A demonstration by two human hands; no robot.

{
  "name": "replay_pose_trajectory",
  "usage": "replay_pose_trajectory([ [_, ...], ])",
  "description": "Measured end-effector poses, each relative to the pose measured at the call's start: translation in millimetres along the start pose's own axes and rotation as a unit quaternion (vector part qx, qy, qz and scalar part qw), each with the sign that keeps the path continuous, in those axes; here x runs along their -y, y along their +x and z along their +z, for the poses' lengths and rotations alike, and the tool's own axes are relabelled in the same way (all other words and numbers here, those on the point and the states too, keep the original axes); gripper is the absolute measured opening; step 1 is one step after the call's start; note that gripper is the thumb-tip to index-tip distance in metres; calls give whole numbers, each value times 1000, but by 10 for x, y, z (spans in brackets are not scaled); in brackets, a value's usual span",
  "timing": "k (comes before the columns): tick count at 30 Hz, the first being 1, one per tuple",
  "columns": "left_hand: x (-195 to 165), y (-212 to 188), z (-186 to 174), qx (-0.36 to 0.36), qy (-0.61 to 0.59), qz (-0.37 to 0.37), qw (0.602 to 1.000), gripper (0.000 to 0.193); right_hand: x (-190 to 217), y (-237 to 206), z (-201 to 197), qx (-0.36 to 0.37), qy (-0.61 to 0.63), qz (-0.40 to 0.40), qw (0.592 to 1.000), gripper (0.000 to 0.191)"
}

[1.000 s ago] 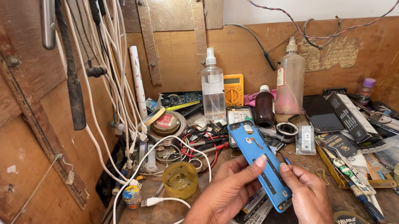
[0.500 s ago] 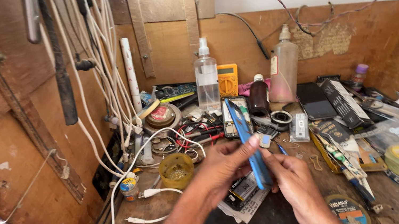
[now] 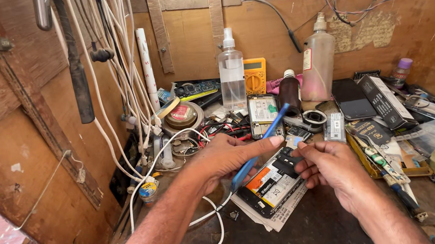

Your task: The person uses a blue plastic pry tool to separate the back cover from a smartphone, then reattaches the cover and presses along the edges to secure it. The person handles the phone and the pry tool throughout the process.

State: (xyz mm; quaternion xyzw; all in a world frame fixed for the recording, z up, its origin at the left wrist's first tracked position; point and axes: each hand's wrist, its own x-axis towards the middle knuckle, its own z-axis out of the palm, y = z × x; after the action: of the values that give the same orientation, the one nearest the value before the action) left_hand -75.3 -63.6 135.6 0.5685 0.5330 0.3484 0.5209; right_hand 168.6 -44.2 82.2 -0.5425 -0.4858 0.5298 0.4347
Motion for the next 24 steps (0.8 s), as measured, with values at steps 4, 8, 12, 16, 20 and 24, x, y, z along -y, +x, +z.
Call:
replay_pose_trajectory([
  [4,61,94,46,10,-24,28,999,64,11,87,-35,6,-3,17,1000,29],
  [8,91,144,72,3,-2,-13,1000,69,9,164,-21,18,19,36,999,28],
  [12,84,163,115,10,-39,-5,999,66,40,197,3,25,24,43,998,26],
  [16,49,160,144,22,-55,-2,998,63,88,172,35,43,21,23,999,22],
  [20,21,150,155,16,-52,-17,998,62,104,133,76,54,14,4,998,21],
  [24,18,176,189,1,-54,-19,998,63,121,158,66,47,62,51,996,28],
])
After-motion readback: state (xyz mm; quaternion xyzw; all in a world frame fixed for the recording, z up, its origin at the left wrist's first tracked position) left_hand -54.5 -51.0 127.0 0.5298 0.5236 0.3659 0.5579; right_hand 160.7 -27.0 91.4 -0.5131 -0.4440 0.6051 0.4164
